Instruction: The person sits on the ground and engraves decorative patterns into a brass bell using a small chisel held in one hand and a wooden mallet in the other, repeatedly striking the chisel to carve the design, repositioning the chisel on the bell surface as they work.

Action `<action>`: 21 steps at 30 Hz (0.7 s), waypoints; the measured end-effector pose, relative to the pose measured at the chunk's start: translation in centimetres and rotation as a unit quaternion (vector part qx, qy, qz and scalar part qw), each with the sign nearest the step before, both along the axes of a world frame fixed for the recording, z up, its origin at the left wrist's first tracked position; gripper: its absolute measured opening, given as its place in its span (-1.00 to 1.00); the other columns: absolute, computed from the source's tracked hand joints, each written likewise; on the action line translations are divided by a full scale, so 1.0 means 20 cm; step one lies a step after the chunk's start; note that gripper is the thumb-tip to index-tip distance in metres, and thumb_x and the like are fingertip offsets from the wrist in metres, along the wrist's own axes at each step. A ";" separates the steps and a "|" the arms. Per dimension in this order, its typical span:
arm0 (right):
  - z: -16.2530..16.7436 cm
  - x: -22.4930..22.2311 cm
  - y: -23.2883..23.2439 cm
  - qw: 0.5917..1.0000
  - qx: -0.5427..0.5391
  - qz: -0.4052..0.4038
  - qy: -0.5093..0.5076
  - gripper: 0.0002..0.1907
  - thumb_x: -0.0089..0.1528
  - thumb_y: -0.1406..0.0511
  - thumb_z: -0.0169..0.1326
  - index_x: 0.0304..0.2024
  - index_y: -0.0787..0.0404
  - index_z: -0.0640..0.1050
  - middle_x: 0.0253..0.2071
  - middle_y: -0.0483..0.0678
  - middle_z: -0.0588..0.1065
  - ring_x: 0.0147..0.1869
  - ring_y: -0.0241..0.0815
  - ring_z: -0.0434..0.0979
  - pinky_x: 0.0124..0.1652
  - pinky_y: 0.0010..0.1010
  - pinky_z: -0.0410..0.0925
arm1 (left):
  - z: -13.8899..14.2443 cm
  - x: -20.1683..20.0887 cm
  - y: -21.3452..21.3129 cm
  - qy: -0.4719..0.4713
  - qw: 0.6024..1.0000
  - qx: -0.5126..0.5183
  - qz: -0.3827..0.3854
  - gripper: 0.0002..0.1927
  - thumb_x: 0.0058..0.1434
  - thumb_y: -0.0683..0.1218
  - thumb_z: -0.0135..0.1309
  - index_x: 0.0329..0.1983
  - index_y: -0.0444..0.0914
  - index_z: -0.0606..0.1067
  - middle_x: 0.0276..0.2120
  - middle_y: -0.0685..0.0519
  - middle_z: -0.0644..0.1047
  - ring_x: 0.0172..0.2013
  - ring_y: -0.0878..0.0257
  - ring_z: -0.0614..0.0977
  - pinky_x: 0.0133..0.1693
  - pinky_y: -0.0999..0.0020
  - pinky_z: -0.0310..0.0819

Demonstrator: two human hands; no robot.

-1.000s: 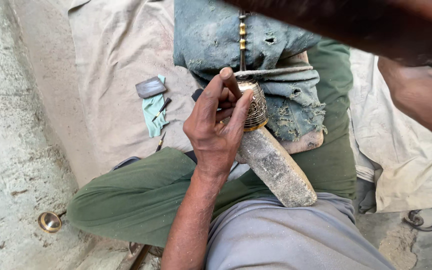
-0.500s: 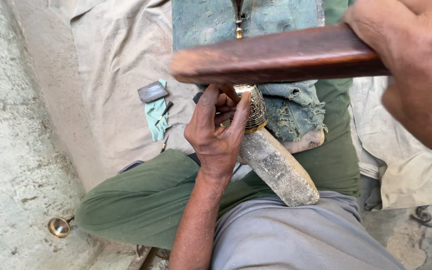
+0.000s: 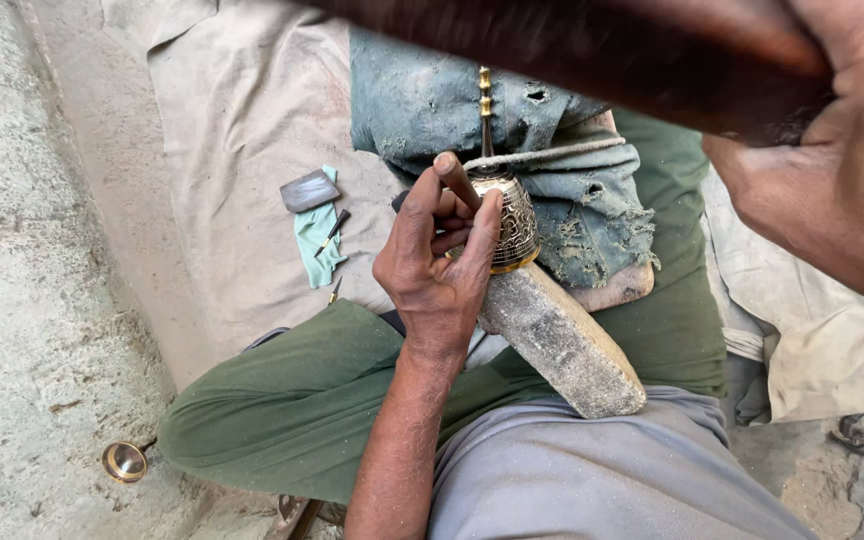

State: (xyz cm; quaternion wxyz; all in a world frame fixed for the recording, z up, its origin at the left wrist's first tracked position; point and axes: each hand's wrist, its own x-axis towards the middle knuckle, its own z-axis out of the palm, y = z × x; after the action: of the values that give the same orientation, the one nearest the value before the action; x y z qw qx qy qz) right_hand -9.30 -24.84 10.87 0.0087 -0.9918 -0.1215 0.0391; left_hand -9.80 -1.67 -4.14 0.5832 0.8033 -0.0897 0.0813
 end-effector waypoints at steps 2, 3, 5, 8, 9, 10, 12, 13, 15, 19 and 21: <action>0.01 -0.01 0.00 0.999 -0.034 -0.015 0.016 -0.43 -0.08 0.49 0.31 0.01 0.20 0.54 -0.25 0.08 0.55 -0.22 -0.04 0.63 -0.20 -0.28 0.49 | 0.00 0.00 0.00 -0.018 1.000 0.008 -0.003 -0.49 0.30 -0.20 0.36 0.27 -0.28 0.44 -0.21 0.07 0.56 -0.19 0.44 0.63 -0.13 0.52 0.74; 0.01 -0.01 0.00 0.999 -0.036 -0.016 0.015 -0.44 -0.06 0.49 0.31 0.02 0.21 0.54 -0.25 0.08 0.55 -0.23 -0.05 0.62 -0.21 -0.29 0.48 | 0.00 0.00 0.00 -0.014 1.000 0.009 -0.004 -0.49 0.30 -0.21 0.36 0.27 -0.28 0.45 -0.21 0.07 0.57 -0.20 0.45 0.62 -0.13 0.53 0.73; 0.01 -0.01 0.01 1.000 -0.023 -0.011 0.004 -0.45 0.00 0.50 0.30 0.06 0.26 0.54 -0.23 0.10 0.55 -0.27 -0.05 0.61 -0.24 -0.29 0.47 | 0.01 0.00 0.00 -0.008 1.000 0.011 -0.005 -0.51 0.31 -0.22 0.36 0.26 -0.28 0.46 -0.21 0.08 0.58 -0.22 0.45 0.61 -0.15 0.53 0.72; -0.04 0.01 0.02 0.993 0.111 -0.035 -0.005 -0.51 0.12 0.55 0.22 0.12 0.35 0.50 -0.19 0.14 0.54 -0.22 -0.02 0.59 -0.21 -0.30 0.46 | 0.01 0.01 0.00 0.001 1.000 -0.003 -0.007 -0.48 0.32 -0.23 0.32 0.31 -0.30 0.43 -0.20 0.09 0.57 -0.21 0.47 0.60 -0.13 0.54 0.73; -0.08 0.01 0.03 0.984 0.173 -0.050 -0.002 -0.54 0.17 0.57 0.19 0.13 0.37 0.48 -0.17 0.15 0.54 -0.19 -0.01 0.59 -0.18 -0.31 0.45 | 0.01 0.00 0.00 -0.005 1.000 0.003 -0.002 -0.48 0.32 -0.22 0.33 0.30 -0.28 0.43 -0.21 0.11 0.57 -0.23 0.48 0.60 -0.16 0.57 0.72; -0.12 0.00 0.04 0.970 0.234 -0.069 -0.001 -0.57 0.21 0.59 0.15 0.14 0.40 0.46 -0.15 0.16 0.53 -0.16 0.01 0.58 -0.15 -0.32 0.44 | 0.01 0.00 0.01 -0.012 1.000 0.009 -0.002 -0.49 0.32 -0.21 0.34 0.29 -0.27 0.42 -0.21 0.12 0.56 -0.25 0.50 0.60 -0.18 0.59 0.71; -0.19 -0.03 0.01 0.930 0.349 -0.115 -0.010 -0.62 0.30 0.63 0.09 0.16 0.45 0.42 -0.12 0.18 0.52 -0.09 0.04 0.58 -0.10 -0.33 0.43 | 0.00 0.00 0.01 -0.020 1.000 0.013 -0.008 -0.50 0.33 -0.21 0.35 0.28 -0.26 0.43 -0.23 0.13 0.57 -0.27 0.51 0.60 -0.21 0.61 0.71; -0.20 -0.06 -0.02 0.970 0.222 -0.099 -0.004 -0.59 0.25 0.61 0.13 0.14 0.39 0.46 -0.15 0.15 0.53 -0.13 0.00 0.59 -0.12 -0.33 0.44 | 0.00 0.00 0.01 -0.015 1.000 0.013 -0.008 -0.50 0.33 -0.22 0.35 0.28 -0.25 0.44 -0.23 0.13 0.57 -0.28 0.50 0.60 -0.22 0.61 0.71; -0.21 -0.10 -0.08 0.989 0.128 -0.069 -0.003 -0.59 0.23 0.62 0.13 0.13 0.39 0.48 -0.17 0.16 0.53 -0.14 0.01 0.59 -0.13 -0.32 0.44 | -0.01 0.00 0.01 -0.007 1.000 0.012 -0.011 -0.51 0.34 -0.22 0.35 0.28 -0.24 0.45 -0.23 0.13 0.56 -0.28 0.50 0.61 -0.20 0.59 0.73; -0.20 -0.10 -0.11 0.982 0.177 -0.052 -0.035 -0.59 0.19 0.64 0.13 0.10 0.39 0.50 -0.20 0.18 0.52 -0.15 0.01 0.58 -0.15 -0.31 0.42 | -0.02 0.01 0.02 -0.006 1.000 0.008 -0.012 -0.50 0.34 -0.21 0.34 0.30 -0.25 0.43 -0.24 0.12 0.55 -0.23 0.48 0.61 -0.15 0.56 0.73; -0.16 -0.09 -0.10 0.988 0.143 -0.051 -0.025 -0.58 0.17 0.64 0.13 0.08 0.39 0.51 -0.22 0.19 0.52 -0.16 0.01 0.58 -0.16 -0.30 0.41 | -0.01 0.01 0.02 -0.014 1.000 0.006 -0.011 -0.48 0.33 -0.21 0.34 0.31 -0.25 0.42 -0.24 0.12 0.55 -0.23 0.48 0.61 -0.16 0.57 0.72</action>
State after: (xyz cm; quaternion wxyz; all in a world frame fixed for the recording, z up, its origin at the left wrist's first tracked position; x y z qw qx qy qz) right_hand -11.16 -26.91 7.63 0.1494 -0.9859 -0.0752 -0.0038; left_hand -9.54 -1.28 -4.44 0.5776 0.8046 -0.1077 0.0856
